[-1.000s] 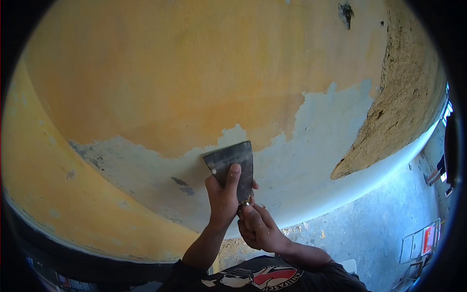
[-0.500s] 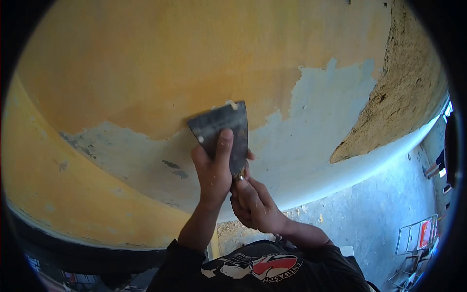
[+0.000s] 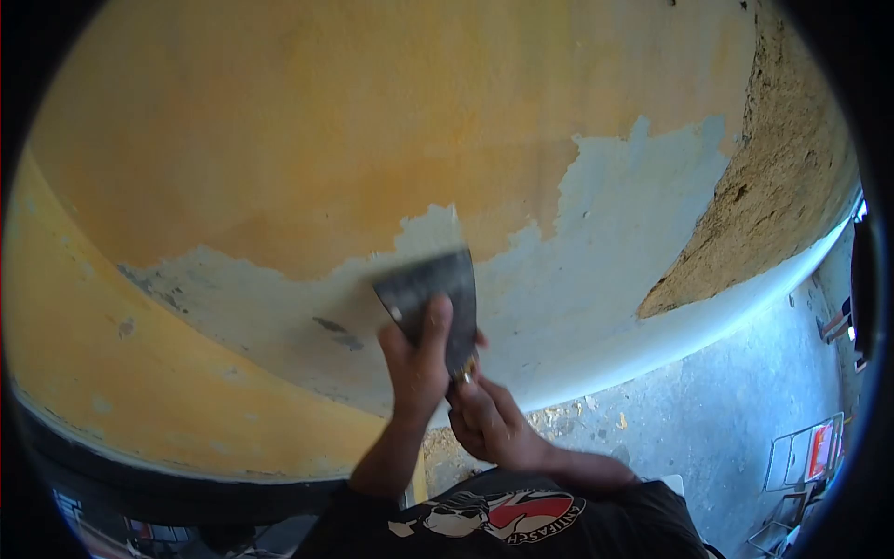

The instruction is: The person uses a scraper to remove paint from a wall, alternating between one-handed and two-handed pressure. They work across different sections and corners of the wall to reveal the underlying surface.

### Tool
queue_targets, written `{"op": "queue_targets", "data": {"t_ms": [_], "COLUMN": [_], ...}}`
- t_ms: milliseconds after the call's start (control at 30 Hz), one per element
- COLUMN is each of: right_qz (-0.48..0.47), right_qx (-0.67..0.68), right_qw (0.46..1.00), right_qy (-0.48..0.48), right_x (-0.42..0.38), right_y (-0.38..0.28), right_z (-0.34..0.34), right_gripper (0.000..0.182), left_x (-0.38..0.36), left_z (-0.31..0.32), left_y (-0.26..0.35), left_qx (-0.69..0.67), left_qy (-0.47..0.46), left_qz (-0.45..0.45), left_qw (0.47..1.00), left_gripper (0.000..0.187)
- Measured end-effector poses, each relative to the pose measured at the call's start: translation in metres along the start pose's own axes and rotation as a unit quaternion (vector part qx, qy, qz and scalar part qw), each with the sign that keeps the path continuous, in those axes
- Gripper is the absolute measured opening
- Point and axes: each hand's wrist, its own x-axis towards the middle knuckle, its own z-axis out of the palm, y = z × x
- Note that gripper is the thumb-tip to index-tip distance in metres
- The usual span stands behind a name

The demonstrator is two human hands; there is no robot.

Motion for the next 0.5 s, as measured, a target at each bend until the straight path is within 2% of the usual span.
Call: {"op": "queue_targets", "data": {"t_ms": [100,133,167,267,333,367,433,500], "right_qz": [0.010,-0.019,-0.022,-0.035,-0.002,-0.034,0.017,-0.001], "right_qx": [-0.002,-0.006,-0.018,-0.034,0.003,-0.003,-0.019,0.006], "right_qw": [1.000,0.999,0.999,0.999,0.999,0.999,1.000,1.000], "right_qy": [0.017,0.029,0.014,-0.025,0.035,0.025,0.011,0.017], "right_x": [0.000,0.003,0.006,0.010,0.001,-0.002,-0.005,0.001], "right_y": [0.006,0.007,-0.004,-0.020,-0.008,0.009,0.016,0.003], "right_z": [-0.008,-0.005,-0.002,0.003,0.003,-0.005,-0.025,-0.010], "right_gripper": [0.027,0.026,0.028,0.029,0.030,0.031,0.031,0.029], "left_x": [0.000,0.004,0.008,0.010,0.004,-0.003,-0.007,-0.003], "left_z": [0.004,0.000,-0.002,0.004,0.003,0.001,0.001,0.006], "left_y": [-0.014,-0.009,-0.003,0.013,0.005,-0.007,-0.027,-0.014], "left_qx": [-0.003,0.003,0.007,0.010,0.005,0.005,0.007,0.011], "left_qy": [0.031,0.001,-0.028,-0.019,-0.029,-0.036,0.002,0.012], "left_qz": [0.007,-0.001,-0.010,-0.002,-0.006,0.002,-0.009,-0.009], "left_qw": [0.999,1.000,1.000,1.000,1.000,0.999,1.000,1.000], "left_gripper": [0.036,0.036,0.036,0.035,0.035,0.035,0.035,0.036]}}
